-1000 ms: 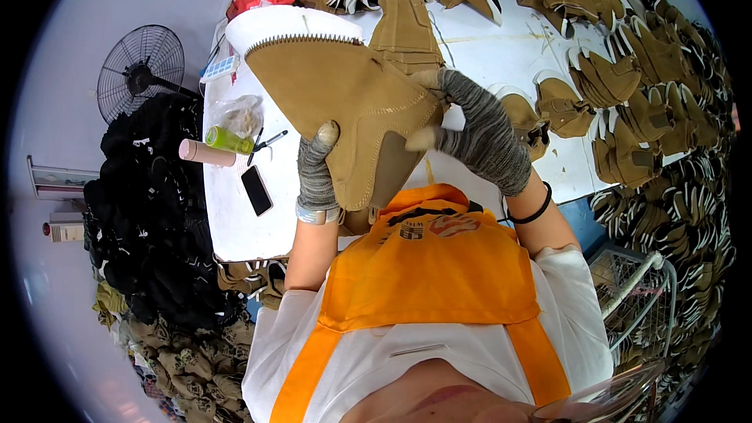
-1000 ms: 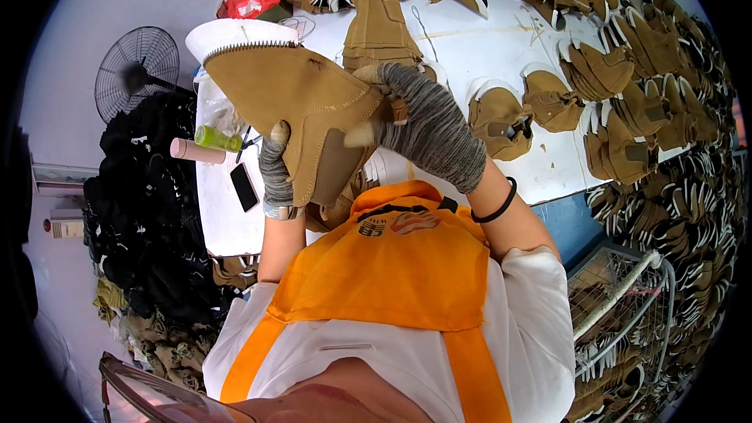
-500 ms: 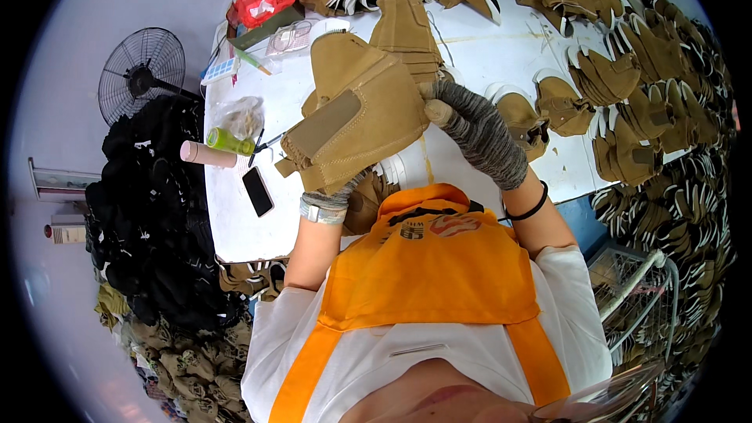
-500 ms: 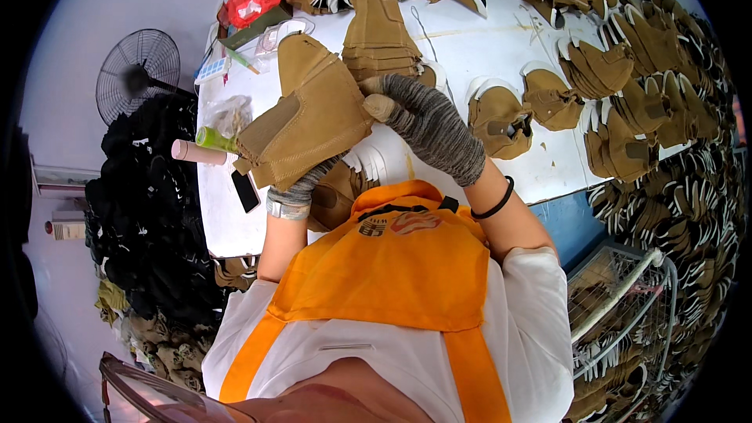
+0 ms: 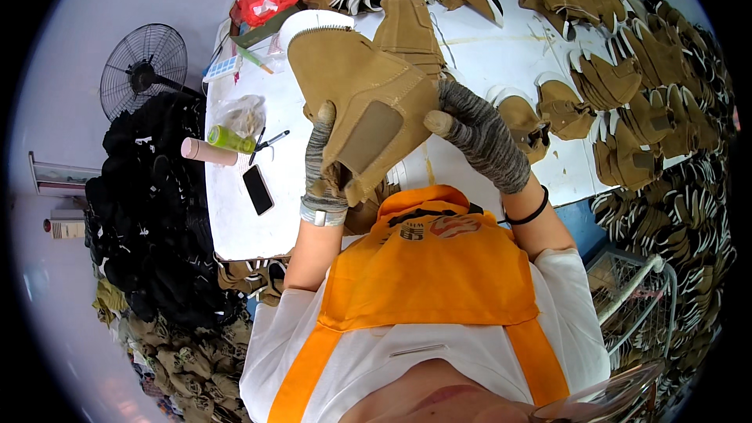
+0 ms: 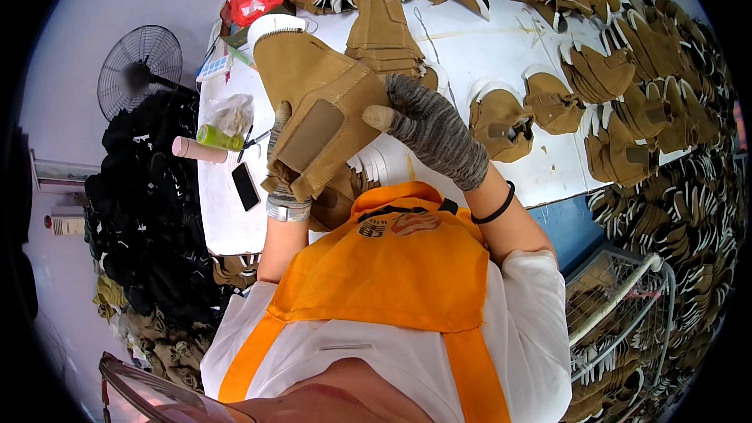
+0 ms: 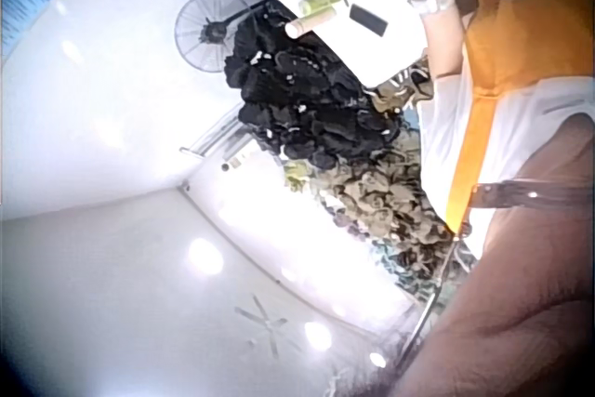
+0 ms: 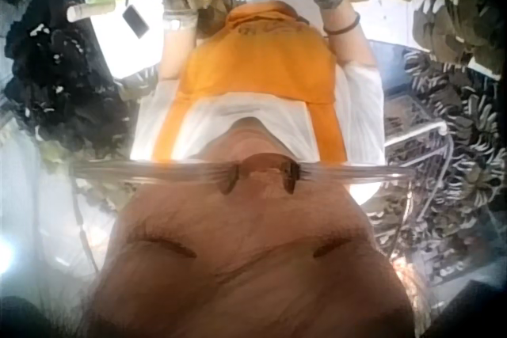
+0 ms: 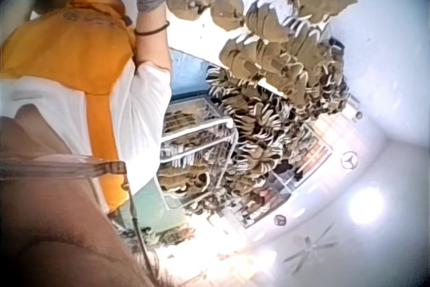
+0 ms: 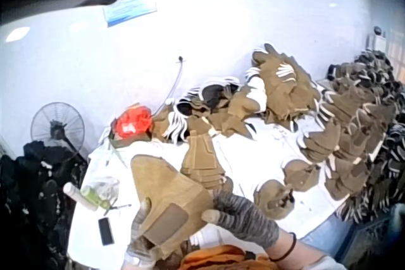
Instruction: The person handles and turns over various tan-colored boot upper components by hand, occasionally using a small tool to trim or pick at the edges, before stacking them on a table.
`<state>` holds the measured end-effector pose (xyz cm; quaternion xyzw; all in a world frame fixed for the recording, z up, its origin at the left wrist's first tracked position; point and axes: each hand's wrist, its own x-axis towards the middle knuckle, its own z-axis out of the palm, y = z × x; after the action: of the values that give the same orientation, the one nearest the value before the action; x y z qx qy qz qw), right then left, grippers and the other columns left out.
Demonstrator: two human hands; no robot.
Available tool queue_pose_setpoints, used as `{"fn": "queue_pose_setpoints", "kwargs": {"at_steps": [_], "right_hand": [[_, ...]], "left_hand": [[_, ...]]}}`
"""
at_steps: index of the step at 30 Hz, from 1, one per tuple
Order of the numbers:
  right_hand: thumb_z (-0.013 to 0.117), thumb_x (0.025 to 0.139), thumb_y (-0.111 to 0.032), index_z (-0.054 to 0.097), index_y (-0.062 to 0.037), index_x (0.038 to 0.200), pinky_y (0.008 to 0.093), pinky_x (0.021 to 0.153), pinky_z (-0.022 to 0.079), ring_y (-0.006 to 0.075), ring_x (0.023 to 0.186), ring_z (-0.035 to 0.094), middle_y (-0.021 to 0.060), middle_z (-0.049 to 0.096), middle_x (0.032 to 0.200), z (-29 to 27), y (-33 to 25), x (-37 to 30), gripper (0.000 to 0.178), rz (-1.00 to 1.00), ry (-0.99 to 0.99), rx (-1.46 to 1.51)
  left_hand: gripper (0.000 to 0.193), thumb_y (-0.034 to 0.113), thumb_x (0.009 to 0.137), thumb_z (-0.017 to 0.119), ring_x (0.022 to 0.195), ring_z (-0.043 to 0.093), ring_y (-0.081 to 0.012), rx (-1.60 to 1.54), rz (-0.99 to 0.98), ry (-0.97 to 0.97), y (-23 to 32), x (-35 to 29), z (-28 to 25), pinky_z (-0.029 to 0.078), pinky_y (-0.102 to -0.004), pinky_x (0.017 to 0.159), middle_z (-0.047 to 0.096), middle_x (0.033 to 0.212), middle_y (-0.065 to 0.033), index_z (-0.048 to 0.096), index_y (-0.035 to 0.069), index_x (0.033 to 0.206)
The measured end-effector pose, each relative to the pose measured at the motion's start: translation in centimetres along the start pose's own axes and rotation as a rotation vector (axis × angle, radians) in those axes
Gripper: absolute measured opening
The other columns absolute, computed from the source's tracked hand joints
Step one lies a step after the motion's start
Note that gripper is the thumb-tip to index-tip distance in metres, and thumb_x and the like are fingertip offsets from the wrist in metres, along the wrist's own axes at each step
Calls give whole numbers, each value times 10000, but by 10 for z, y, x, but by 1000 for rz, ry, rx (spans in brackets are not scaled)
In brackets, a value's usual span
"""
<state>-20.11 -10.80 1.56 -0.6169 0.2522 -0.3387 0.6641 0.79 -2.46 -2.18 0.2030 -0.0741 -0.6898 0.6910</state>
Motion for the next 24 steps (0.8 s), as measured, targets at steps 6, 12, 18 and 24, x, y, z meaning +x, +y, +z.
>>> {"fn": "queue_pose_setpoints", "kwargs": {"at_steps": [6,12,18,24], "right_hand": [[747,771,-344,516,-28,1241,311,930,444,163,1051,535,77,588,1139,3,7,2,612,-53,18,37],[761,728,-429,461,-29,1283,318,927,453,187,1074,536,106,562,1173,4,5,5,747,-12,30,-53],[549,898,-392,381,-40,1341,352,1039,377,237,1195,457,119,470,1302,-19,32,23,591,219,-66,811],[361,998,-229,288,-48,1376,327,1069,355,220,1224,417,102,377,1382,-16,71,40,426,-133,-244,-364]], "left_hand": [[506,337,921,535,1098,568,-286,106,117,36,-6,-9,18,488,-417,932,544,1232,-175,428,18,1300],[507,315,909,562,1098,563,-255,275,179,73,-13,-11,26,479,-372,941,548,1219,-160,434,4,1289],[585,366,909,550,1225,441,-325,148,66,-64,-8,-5,7,336,-482,1062,454,1329,-168,365,21,1344],[681,345,870,609,1297,364,-317,-55,11,-221,-14,-7,16,301,-501,1094,358,1414,-148,285,64,1399]]}}
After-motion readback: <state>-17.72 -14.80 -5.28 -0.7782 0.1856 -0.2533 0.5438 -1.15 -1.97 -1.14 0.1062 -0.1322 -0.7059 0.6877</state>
